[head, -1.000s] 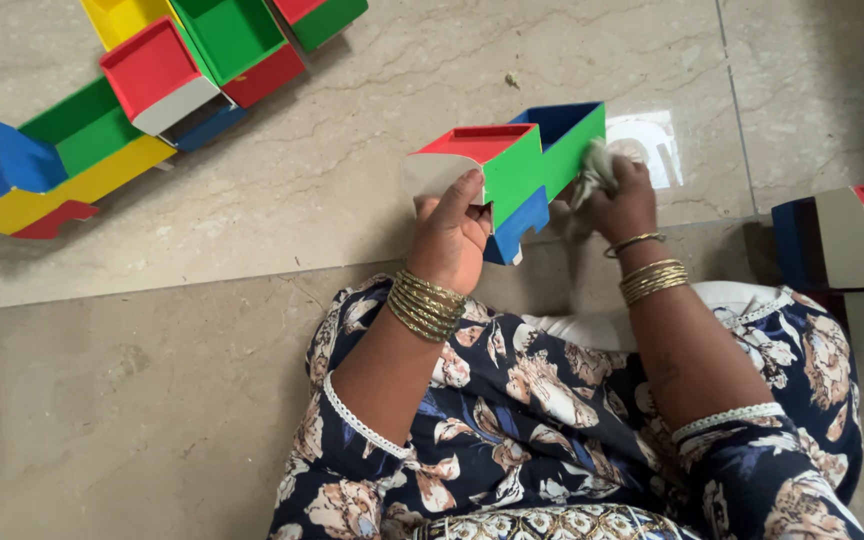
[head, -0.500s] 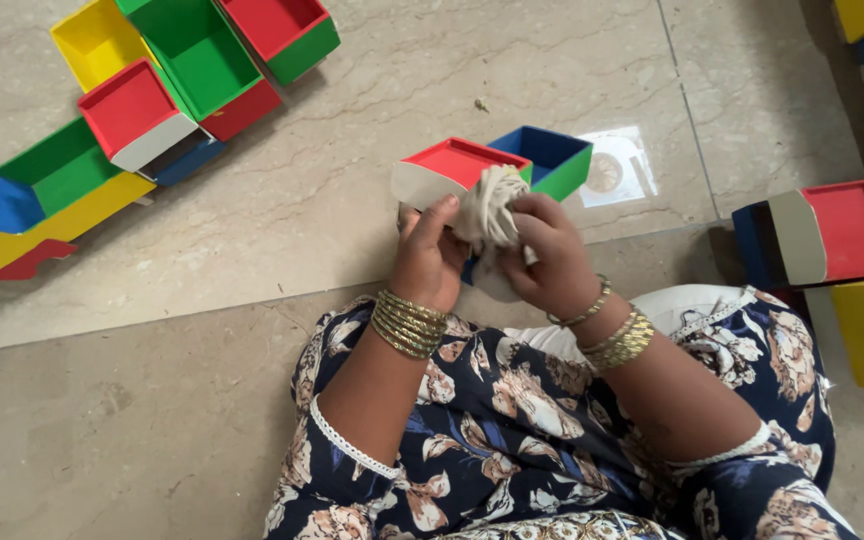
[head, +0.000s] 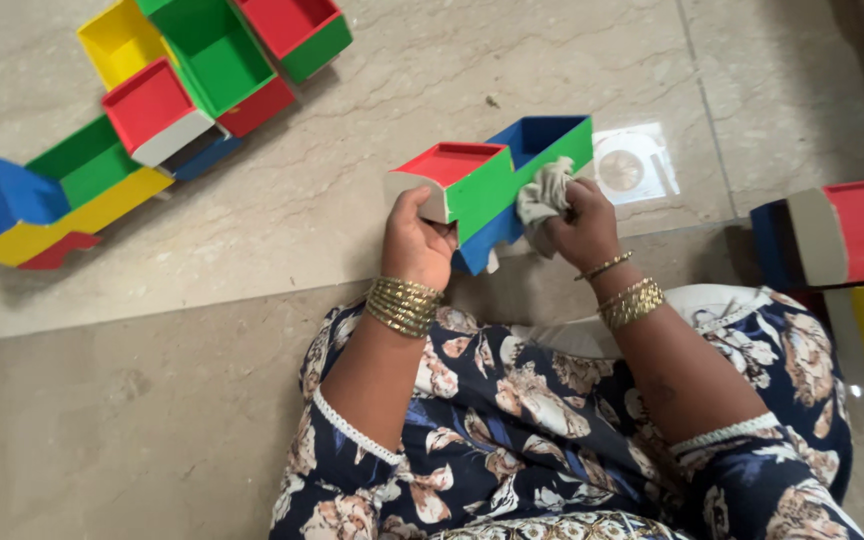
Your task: The person sits on a tiled floor and wipes colorful wooden toy boxes and trays with a cloth, one at a time. They turn each box over to wipe its inside, edges, and outer surfaces, then set it aside and pick up the next piece.
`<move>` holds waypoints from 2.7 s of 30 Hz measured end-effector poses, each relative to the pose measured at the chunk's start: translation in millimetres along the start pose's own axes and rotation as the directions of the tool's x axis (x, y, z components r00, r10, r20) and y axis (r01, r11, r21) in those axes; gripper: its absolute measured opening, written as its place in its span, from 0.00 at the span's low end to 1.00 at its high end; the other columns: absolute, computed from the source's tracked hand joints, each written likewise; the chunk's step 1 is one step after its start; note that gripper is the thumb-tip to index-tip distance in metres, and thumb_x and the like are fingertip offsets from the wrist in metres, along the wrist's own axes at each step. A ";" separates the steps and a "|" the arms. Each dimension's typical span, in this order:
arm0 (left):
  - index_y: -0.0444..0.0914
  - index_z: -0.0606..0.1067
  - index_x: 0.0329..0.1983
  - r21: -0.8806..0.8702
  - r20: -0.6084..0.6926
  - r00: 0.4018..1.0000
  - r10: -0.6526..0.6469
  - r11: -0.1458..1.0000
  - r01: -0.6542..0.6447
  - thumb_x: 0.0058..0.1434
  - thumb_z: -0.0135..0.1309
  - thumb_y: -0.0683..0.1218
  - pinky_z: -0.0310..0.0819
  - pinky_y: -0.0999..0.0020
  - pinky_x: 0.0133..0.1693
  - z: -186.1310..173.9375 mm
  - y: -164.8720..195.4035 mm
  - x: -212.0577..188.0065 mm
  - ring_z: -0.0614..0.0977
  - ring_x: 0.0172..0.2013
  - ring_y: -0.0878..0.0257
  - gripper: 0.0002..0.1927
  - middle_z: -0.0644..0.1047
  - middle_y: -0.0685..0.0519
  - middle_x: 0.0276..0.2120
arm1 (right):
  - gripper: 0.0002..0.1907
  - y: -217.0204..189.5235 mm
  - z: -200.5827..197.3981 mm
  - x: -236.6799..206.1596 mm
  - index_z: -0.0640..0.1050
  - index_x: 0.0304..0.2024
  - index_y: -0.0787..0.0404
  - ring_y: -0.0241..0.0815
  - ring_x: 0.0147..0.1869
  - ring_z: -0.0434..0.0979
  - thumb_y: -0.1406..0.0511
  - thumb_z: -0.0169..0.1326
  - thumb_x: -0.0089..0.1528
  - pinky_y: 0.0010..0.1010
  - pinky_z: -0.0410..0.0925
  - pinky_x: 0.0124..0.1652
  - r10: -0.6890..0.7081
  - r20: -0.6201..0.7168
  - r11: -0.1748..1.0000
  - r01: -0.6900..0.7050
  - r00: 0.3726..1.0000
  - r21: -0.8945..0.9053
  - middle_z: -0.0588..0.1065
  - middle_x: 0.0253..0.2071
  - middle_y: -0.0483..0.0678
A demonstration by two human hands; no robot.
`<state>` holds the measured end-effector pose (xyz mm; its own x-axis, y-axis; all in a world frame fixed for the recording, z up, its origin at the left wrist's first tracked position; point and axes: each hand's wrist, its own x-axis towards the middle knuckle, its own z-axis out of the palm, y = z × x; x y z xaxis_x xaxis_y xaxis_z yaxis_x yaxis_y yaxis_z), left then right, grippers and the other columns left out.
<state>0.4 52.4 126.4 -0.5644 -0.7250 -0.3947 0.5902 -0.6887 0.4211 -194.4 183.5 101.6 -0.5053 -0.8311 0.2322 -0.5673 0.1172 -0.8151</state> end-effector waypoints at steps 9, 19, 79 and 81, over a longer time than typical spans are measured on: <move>0.37 0.74 0.46 0.099 -0.036 0.975 -0.217 0.971 0.220 0.58 0.55 0.51 0.77 0.55 0.43 -6.2 -0.5 -1.4 0.81 0.41 0.51 0.17 0.80 0.47 0.40 | 0.16 -78.8 21.7 -14.9 0.83 0.39 0.54 0.54 0.43 0.80 0.71 0.63 0.48 0.42 0.74 0.42 -0.486 0.215 0.846 0.518 0.847 -0.125 0.76 0.41 0.52; 0.39 0.71 0.47 0.068 -0.135 0.987 -0.085 0.993 0.095 0.58 0.54 0.48 0.78 0.59 0.46 -19.6 -0.9 22.8 0.81 0.43 0.57 0.15 0.79 0.50 0.42 | 0.16 68.6 -31.3 59.5 0.81 0.41 0.66 0.64 0.49 0.77 0.65 0.65 0.52 0.47 0.71 0.47 0.016 0.015 0.934 -0.010 1.000 -0.358 0.76 0.45 0.63; 0.35 0.69 0.46 0.899 0.433 0.867 0.247 -0.195 -0.393 0.59 0.57 0.52 0.75 0.51 0.41 -7.1 -3.0 30.1 0.81 0.40 0.41 0.20 0.79 0.39 0.38 | 0.15 12.0 -44.4 -20.7 0.78 0.47 0.64 0.43 0.39 0.82 0.60 0.49 0.68 0.34 0.75 0.42 0.498 0.594 0.077 -0.715 0.632 0.695 0.81 0.38 0.50; 0.36 0.71 0.43 0.922 0.386 0.880 0.276 -0.114 -0.369 0.59 0.55 0.52 0.76 0.53 0.39 -6.4 0.0 27.3 0.82 0.38 0.43 0.17 0.80 0.41 0.35 | 0.14 10.5 -45.2 -23.5 0.77 0.48 0.69 0.44 0.39 0.81 0.62 0.52 0.70 0.34 0.74 0.39 0.387 0.613 0.185 -0.709 0.689 0.680 0.80 0.39 0.51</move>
<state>-11.3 32.6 110.4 -0.5568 -0.8264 0.0841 -0.3914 0.3504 0.8509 -217.9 228.8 111.6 -0.1687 -0.8605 -0.4807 0.6957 0.2416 -0.6765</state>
